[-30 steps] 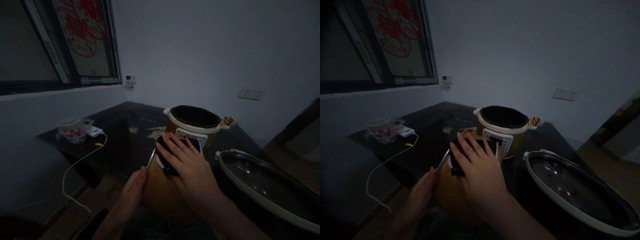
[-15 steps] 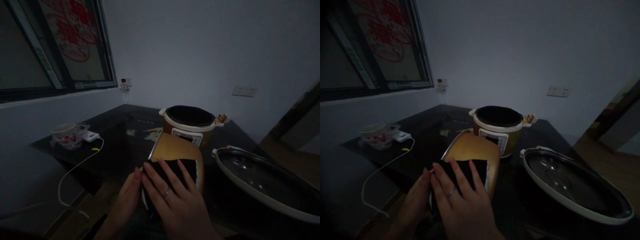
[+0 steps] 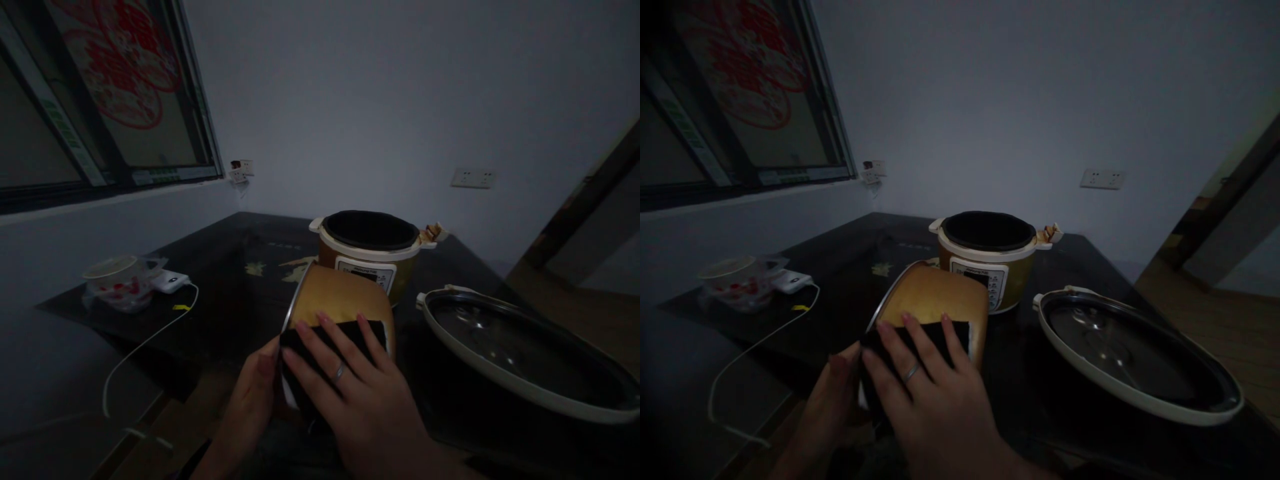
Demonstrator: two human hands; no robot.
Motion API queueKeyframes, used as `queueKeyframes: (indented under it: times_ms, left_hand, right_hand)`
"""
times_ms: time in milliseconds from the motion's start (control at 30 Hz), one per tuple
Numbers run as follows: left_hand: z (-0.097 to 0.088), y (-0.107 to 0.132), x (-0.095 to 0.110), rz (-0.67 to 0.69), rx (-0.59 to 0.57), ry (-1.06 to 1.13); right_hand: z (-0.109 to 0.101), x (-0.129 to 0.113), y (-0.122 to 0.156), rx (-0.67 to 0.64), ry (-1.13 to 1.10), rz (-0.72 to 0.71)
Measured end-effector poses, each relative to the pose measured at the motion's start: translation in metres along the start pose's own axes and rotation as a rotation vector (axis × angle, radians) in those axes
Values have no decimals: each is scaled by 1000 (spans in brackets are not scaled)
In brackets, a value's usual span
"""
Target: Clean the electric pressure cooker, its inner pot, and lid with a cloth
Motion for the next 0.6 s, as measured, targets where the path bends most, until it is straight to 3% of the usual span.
queueKeyframes:
  times_ms: [133, 233, 367, 600]
  left_hand:
    - [12, -3, 17, 44, -121, -90]
    - [12, -2, 23, 10, -71, -118]
    - [-2, 2, 16, -47, 79, -168]
    - [-30, 8, -1, -79, 134, -144]
  right_hand:
    - [-2, 21, -14, -93, -146, 110]
    - [-3, 41, -28, -172, -287, 181]
    - [3, 74, -44, -226, -486, 278]
    - [44, 136, -47, -199, -938, 457]
Point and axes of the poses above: each hand's wrist, its own y-axis away from the middle knuckle, its own z-axis out of the palm, x = y × z, the point moved 5 cm from there along -y, towards the middle knuckle, and after that the axes turned 9 degrees about -x, right-handed, at the moved point
